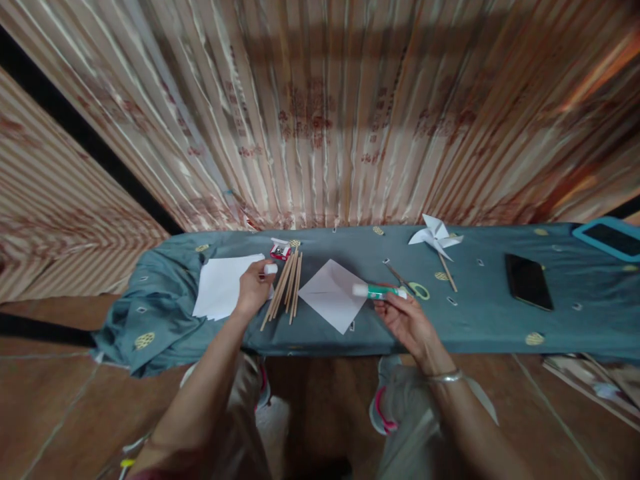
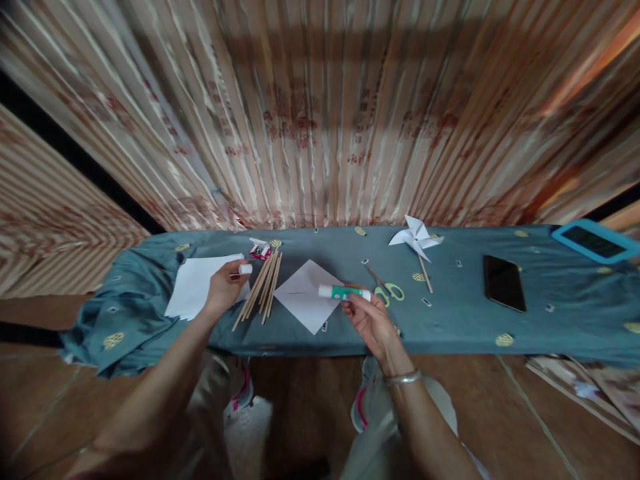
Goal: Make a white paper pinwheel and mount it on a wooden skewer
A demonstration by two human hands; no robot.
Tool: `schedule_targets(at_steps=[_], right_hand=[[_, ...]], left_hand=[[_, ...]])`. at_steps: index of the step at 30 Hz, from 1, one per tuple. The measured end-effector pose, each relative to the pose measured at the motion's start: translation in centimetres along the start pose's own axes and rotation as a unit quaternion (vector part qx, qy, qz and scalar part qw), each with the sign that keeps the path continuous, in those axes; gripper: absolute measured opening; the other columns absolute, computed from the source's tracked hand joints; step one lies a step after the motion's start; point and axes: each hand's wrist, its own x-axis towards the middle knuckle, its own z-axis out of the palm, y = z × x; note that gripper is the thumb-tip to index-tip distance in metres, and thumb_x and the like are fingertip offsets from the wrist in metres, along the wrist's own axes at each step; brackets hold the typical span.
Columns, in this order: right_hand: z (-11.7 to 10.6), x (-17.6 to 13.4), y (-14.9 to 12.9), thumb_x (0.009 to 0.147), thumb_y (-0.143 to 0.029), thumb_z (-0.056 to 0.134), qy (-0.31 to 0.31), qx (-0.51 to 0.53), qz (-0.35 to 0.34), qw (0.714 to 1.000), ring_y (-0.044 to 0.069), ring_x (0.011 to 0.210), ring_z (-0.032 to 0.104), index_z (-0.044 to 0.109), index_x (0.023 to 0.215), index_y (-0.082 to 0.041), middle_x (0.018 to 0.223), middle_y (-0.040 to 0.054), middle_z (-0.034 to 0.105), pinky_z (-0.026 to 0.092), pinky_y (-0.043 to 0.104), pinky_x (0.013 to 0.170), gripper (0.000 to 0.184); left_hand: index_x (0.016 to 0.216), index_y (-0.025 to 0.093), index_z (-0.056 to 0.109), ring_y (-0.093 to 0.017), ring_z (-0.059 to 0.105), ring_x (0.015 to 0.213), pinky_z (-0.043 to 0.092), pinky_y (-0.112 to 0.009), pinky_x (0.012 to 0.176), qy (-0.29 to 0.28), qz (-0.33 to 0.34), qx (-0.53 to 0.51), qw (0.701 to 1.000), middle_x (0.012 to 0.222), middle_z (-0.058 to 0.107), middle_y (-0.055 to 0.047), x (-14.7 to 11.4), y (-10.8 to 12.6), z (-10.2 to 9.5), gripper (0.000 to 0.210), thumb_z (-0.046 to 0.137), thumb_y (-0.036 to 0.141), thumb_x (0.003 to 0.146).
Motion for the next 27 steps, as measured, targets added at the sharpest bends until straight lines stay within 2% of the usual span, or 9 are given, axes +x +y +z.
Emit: schedule_targets(at_steps=[3, 6, 9, 11, 13, 16, 18, 21, 27], right_hand=[[-0.6, 0.4, -0.5, 0.064, -0.017, 0.085, 0.027, 0.063, -0.008, 0.998, 0.008, 0.057, 0.062, 0.069, 0.073, -0.02, 0.07, -0.0031, 0.072, 0.055, 0.017, 0.055, 0.019], [-1.0, 0.6, -1.1, 0.072, -0.018, 0.08, 0.059, 0.096, 0.009, 0.994, 0.005, 0.051, 0.058, 0.066, 0.076, -0.02, 0.068, -0.0052, 0.069, 0.053, 0.014, 0.051, 0.015], [-1.1, 0.6, -1.4, 0.075, -0.024, 0.08, 0.083, 0.09, 0.048, 0.991, 0.004, 0.048, 0.058, 0.064, 0.075, -0.018, 0.061, -0.0047, 0.067, 0.051, 0.011, 0.047, 0.016], [-0.8, 0.6, -1.2, 0.076, -0.026, 0.08, 0.089, 0.071, 0.067, 0.991, 0.005, 0.049, 0.06, 0.063, 0.072, -0.017, 0.059, -0.0035, 0.066, 0.051, 0.011, 0.047, 0.019], [-0.5, 0.6, -0.7, 0.077, -0.027, 0.079, 0.095, 0.054, 0.076, 0.991, 0.006, 0.05, 0.062, 0.062, 0.07, -0.018, 0.058, -0.0027, 0.067, 0.053, 0.012, 0.049, 0.021], [0.0, 0.7, 0.1, 0.076, -0.027, 0.08, 0.109, 0.05, 0.082, 0.989, 0.008, 0.049, 0.062, 0.061, 0.067, -0.018, 0.057, -0.0022, 0.067, 0.054, 0.014, 0.048, 0.023], [0.4, 1.0, 0.4, 0.074, -0.024, 0.081, 0.109, 0.054, 0.087, 0.989, 0.007, 0.049, 0.062, 0.061, 0.067, -0.018, 0.058, -0.0024, 0.067, 0.054, 0.013, 0.048, 0.022], [1.2, 1.9, 0.0, 0.068, -0.02, 0.085, 0.098, 0.035, 0.093, 0.99, 0.005, 0.051, 0.062, 0.064, 0.069, -0.018, 0.06, -0.0036, 0.068, 0.054, 0.01, 0.053, 0.022], [3.7, 5.0, -1.2, 0.057, -0.031, 0.091, 0.063, -0.143, 0.034, 0.987, 0.008, 0.053, 0.064, 0.068, 0.069, -0.016, 0.062, -0.0015, 0.07, 0.053, 0.015, 0.05, 0.029]], left_hand=[[0.096, 0.014, 0.072, -0.031, 0.062, 0.105, 0.045, -0.046, 0.101, -0.041, 0.03, 0.048, 0.998, 0.103, 0.07, -0.013, 1.5, -0.5, 1.3, 0.032, 0.058, 0.017, 0.067], [0.106, 0.012, 0.07, -0.037, 0.052, 0.122, 0.036, -0.053, 0.108, -0.062, 0.056, 0.082, 0.993, 0.119, 0.066, -0.017, 1.4, -0.5, 1.6, 0.039, 0.057, 0.015, 0.07], [0.127, 0.011, 0.06, -0.039, 0.044, 0.13, 0.036, -0.06, 0.107, -0.031, 0.133, 0.169, 0.976, 0.139, 0.054, -0.017, 0.5, 0.1, 1.6, 0.052, 0.05, 0.01, 0.075], [0.131, 0.012, 0.056, -0.035, 0.043, 0.133, 0.036, -0.057, 0.109, -0.003, 0.207, 0.184, 0.961, 0.142, 0.052, -0.016, -0.5, 1.1, 2.2, 0.052, 0.047, 0.009, 0.079], [0.129, 0.02, 0.058, -0.025, 0.043, 0.135, 0.036, -0.044, 0.114, -0.046, 0.265, 0.168, 0.948, 0.142, 0.055, -0.008, -2.1, 2.5, 3.4, 0.044, 0.044, 0.013, 0.088], [0.13, 0.021, 0.059, -0.024, 0.039, 0.14, 0.031, -0.048, 0.117, -0.189, 0.373, 0.15, 0.896, 0.141, 0.056, -0.006, -5.1, 4.1, 5.7, 0.038, 0.039, 0.021, 0.097], [0.135, 0.022, 0.055, -0.03, 0.031, 0.145, 0.026, -0.057, 0.117, -0.233, 0.373, 0.179, 0.88, 0.148, 0.049, -0.009, -6.6, 4.6, 6.9, 0.042, 0.047, 0.034, 0.096], [0.135, 0.023, 0.056, -0.033, 0.027, 0.146, 0.02, -0.062, 0.117, -0.267, 0.362, 0.198, 0.871, 0.149, 0.047, -0.011, -7.6, 4.4, 7.6, 0.048, 0.051, 0.046, 0.094], [0.134, 0.023, 0.058, -0.036, 0.027, 0.146, 0.021, -0.062, 0.115, -0.279, 0.353, 0.204, 0.87, 0.15, 0.044, -0.016, -7.5, 4.2, 7.6, 0.05, 0.05, 0.051, 0.093]])
